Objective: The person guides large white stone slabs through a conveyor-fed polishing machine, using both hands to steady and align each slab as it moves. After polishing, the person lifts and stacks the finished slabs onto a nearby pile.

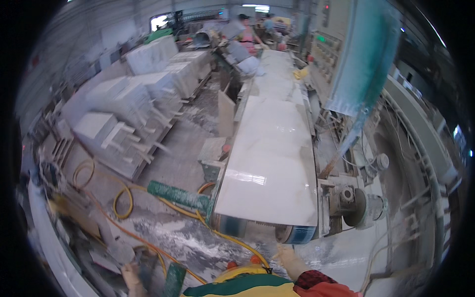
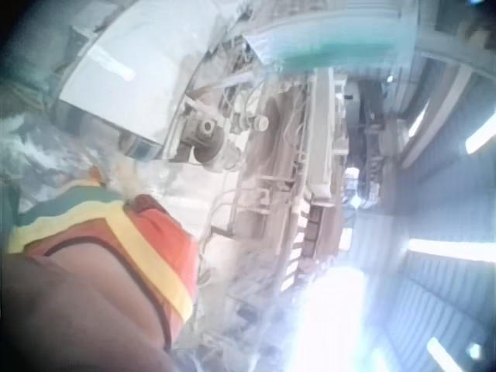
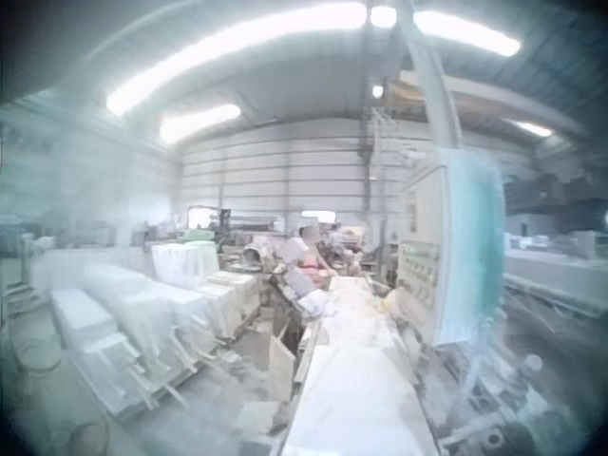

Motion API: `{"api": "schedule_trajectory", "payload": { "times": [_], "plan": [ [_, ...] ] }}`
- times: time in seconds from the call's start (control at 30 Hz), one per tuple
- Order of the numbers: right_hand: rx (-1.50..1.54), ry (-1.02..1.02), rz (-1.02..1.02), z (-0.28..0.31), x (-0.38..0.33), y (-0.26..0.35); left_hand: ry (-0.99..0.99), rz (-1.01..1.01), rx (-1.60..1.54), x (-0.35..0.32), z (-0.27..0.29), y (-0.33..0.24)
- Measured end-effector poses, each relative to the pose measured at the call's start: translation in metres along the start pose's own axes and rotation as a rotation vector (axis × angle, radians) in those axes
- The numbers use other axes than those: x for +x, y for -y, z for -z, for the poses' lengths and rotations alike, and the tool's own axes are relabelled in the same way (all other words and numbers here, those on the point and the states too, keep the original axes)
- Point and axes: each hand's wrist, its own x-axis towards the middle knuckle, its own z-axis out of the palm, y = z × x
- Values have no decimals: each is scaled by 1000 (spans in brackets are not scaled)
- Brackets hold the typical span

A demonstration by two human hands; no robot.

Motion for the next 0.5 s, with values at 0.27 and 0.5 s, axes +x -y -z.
{"api": "schedule_trajectory", "payload": {
  "times": [0.27,0.5],
  "plan": [
    [-230,398,55,-50,40,6,-907,-163,860,-231,63,-94],
    [-203,633,291,-108,54,38,-791,-102,1168,-411,31,-83]
  ]
}}
